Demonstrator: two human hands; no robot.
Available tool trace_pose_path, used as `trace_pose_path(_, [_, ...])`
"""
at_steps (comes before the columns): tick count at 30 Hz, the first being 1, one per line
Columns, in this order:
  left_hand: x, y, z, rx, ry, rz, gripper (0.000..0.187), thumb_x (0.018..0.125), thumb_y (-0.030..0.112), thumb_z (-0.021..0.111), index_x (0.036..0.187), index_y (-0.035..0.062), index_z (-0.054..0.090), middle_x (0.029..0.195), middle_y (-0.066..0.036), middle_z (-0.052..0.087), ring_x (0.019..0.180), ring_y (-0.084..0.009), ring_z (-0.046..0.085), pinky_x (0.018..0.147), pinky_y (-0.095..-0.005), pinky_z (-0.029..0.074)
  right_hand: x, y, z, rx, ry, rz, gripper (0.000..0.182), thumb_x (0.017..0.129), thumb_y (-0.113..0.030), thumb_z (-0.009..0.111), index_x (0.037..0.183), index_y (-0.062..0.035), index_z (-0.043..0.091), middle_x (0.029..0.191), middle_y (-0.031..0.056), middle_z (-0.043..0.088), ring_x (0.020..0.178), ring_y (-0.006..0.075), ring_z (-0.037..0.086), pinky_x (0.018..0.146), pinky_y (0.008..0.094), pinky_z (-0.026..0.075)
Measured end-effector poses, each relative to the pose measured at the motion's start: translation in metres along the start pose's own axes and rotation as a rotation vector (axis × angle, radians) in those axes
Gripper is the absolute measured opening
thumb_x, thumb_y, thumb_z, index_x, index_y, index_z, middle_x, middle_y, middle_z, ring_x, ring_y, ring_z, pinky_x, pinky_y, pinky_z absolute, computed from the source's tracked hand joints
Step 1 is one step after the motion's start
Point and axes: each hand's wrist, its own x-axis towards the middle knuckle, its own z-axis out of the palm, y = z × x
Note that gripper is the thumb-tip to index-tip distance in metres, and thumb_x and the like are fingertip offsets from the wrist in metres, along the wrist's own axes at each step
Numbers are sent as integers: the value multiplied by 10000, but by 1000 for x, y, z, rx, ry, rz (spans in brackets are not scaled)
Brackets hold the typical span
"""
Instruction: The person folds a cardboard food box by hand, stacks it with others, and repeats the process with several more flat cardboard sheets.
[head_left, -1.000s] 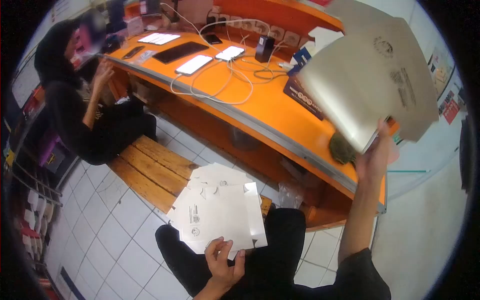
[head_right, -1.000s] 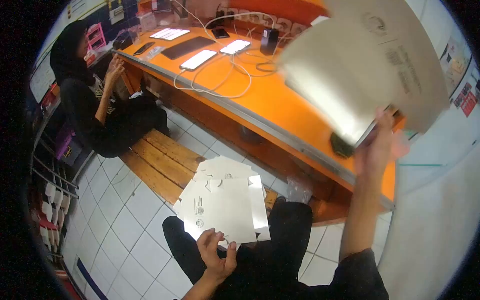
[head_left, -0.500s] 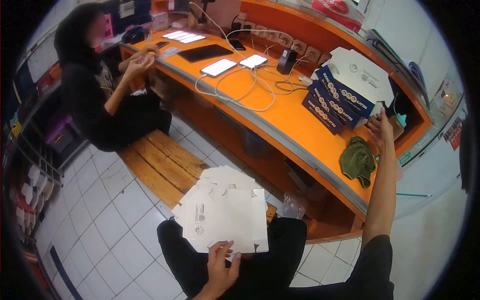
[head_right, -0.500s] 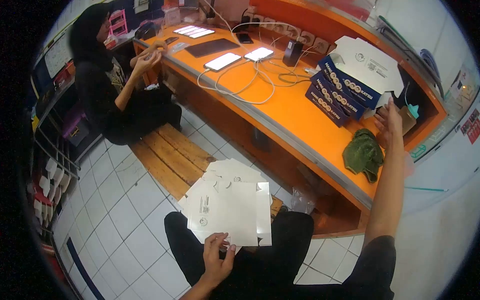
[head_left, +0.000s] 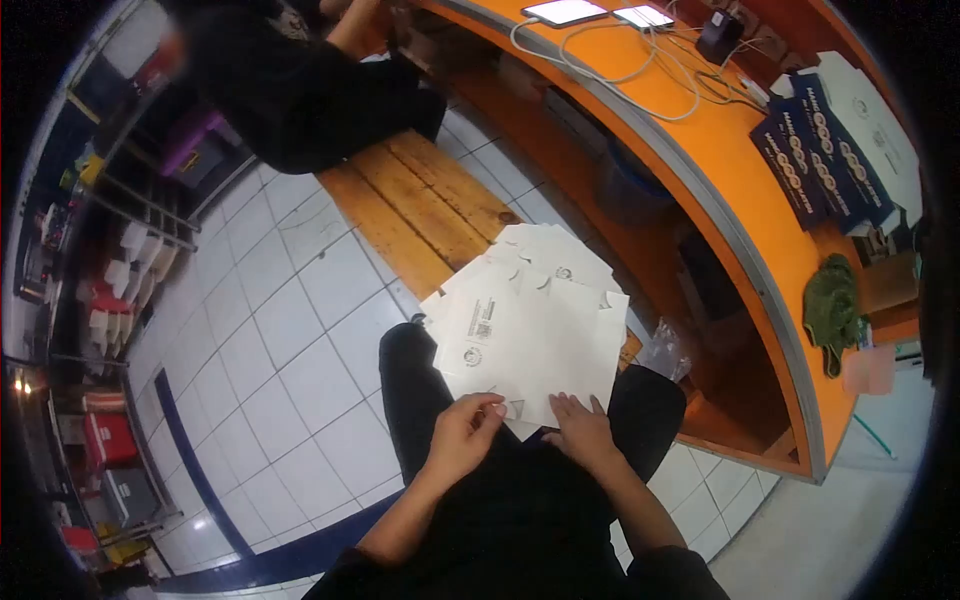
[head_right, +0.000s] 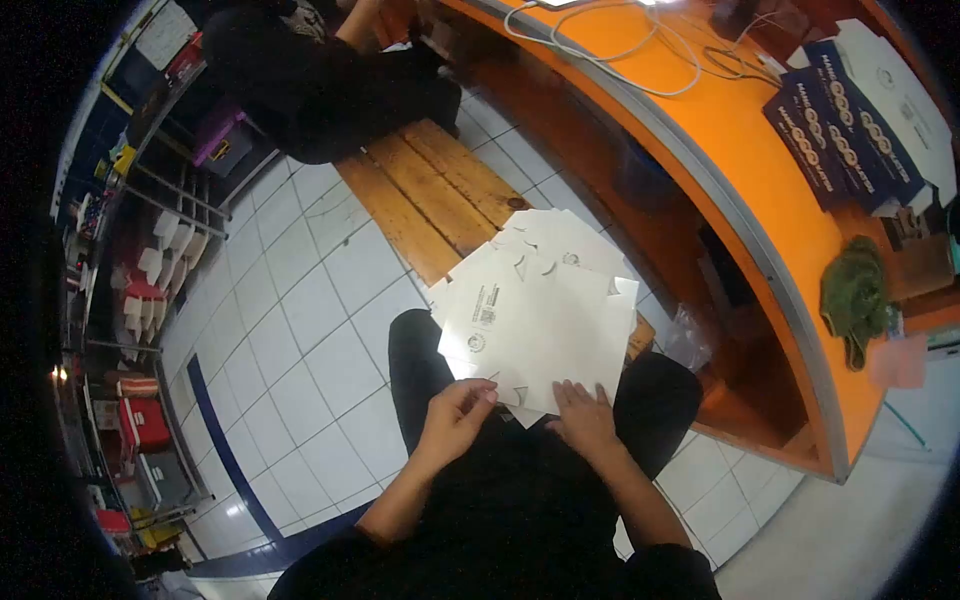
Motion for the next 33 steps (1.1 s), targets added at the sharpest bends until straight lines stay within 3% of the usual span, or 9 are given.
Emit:
trace_pose_path(1, [-2,0,-2,60,-69,15,233,960,195,690,1104,15,721,823,-97,686,699,-148,625,665,-285,506,0,1,1,70,-101,60,650,891,-424,711,1403,-58,549,1450,153,575,1363,278,531,1124,558,370])
trace_pose_path(5, [-2,-23,9,63,-143,-39,243,952,219,685,1087,21,726,870,-145,708,746,-239,683,691,-353,529,-3,12,3,34,-40,-58,449,944,-353,653,1294,-72,643,1314,121,677,1178,268,669,982,448,520])
trace_pose_path(12, [-1,-33,29,340,-412,52,282,974,312,641,1065,55,716,970,-176,707,939,-378,679,832,-462,538,7,28,-17,249,-200,-5,295,963,-312,631,1167,-121,726,1218,127,712,1061,306,701,910,413,551])
trace_pose_path(19, [-2,-38,41,359,-565,-29,275,977,312,629,1118,88,703,1016,-175,685,986,-378,664,849,-498,525,14,22,-24,287,-83,-119,235,954,-240,661,1101,-73,738,1117,137,733,969,337,713,855,399,563])
trace_pose_path(22, [0,-44,44,325,-522,-27,265,972,309,628,1110,95,702,1043,-161,684,995,-367,655,875,-475,513,19,17,-27,491,-176,154,174,920,-160,682,1044,-43,719,1103,156,709,1007,345,689,865,394,544])
trace_pose_path(25, [4,-62,47,205,-544,28,263,977,312,623,1100,94,702,1045,-154,686,990,-364,653,865,-468,509,31,33,-20,586,-217,-7,183,900,-154,709,1032,-27,708,1042,151,686,942,337,677,824,354,538])
trace_pose_path(27, [3,-64,42,149,-532,22,262,983,310,615,1089,86,701,1029,-153,688,974,-358,657,850,-463,508,38,47,-8,678,-271,-100,185,881,-135,743,1024,-25,704,990,110,670,883,268,667,785,308,521])
trace_pose_path(30, [8,-68,36,152,-560,14,273,988,311,608,1082,72,700,1018,-152,694,971,-347,669,852,-454,514,57,49,-23,910,-657,162,178,868,-122,780,1006,-36,710,986,42,638,889,123,604,764,259,496])
trace_pose_path(33, [10,-62,23,113,-563,-57,281,986,317,611,1075,67,701,1011,-157,698,973,-341,681,857,-457,521,64,58,-28,986,-735,248,212,876,-121,757,1050,-27,680,979,61,636,892,153,607,763,292,498])
